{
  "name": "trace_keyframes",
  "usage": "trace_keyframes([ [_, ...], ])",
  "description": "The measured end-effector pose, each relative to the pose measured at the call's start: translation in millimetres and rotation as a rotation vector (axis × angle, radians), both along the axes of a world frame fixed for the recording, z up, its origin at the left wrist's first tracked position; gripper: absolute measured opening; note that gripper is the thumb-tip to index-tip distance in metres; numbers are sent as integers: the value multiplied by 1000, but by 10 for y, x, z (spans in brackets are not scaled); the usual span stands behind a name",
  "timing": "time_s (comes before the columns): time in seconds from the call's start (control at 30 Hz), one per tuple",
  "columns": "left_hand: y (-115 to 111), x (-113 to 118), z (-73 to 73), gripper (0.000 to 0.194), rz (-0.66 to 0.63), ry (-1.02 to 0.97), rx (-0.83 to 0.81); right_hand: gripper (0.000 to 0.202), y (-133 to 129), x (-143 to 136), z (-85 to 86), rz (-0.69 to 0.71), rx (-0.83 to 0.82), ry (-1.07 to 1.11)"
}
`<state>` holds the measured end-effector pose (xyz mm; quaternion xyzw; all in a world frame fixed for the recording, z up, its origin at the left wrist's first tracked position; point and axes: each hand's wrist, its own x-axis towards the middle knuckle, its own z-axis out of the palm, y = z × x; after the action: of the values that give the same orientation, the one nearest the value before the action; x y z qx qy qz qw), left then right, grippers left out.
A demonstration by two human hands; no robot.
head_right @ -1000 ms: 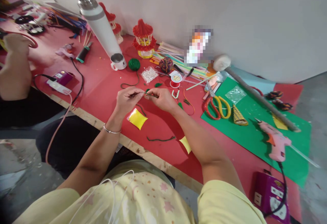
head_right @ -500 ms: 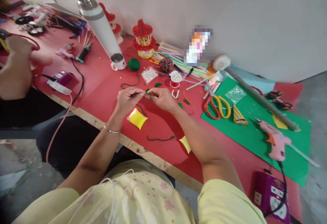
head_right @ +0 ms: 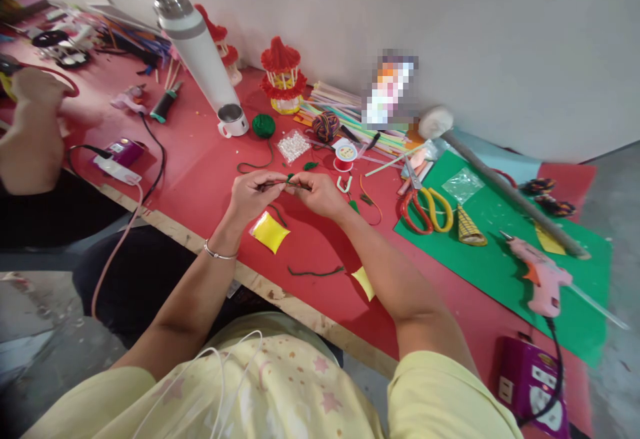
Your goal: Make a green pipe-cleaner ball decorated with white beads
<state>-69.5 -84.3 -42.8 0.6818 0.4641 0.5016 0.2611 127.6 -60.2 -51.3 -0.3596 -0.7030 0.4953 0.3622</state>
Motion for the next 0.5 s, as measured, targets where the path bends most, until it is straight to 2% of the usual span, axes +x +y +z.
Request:
trace_keyframes([
  [0.27, 12, -16, 21, 13, -17, 39, 32, 38, -14, 3, 46, -28, -7, -17],
  [0.5, -19, 1, 49, 13, 46, 17, -20, 31, -11, 10, 66, -30, 35, -28],
])
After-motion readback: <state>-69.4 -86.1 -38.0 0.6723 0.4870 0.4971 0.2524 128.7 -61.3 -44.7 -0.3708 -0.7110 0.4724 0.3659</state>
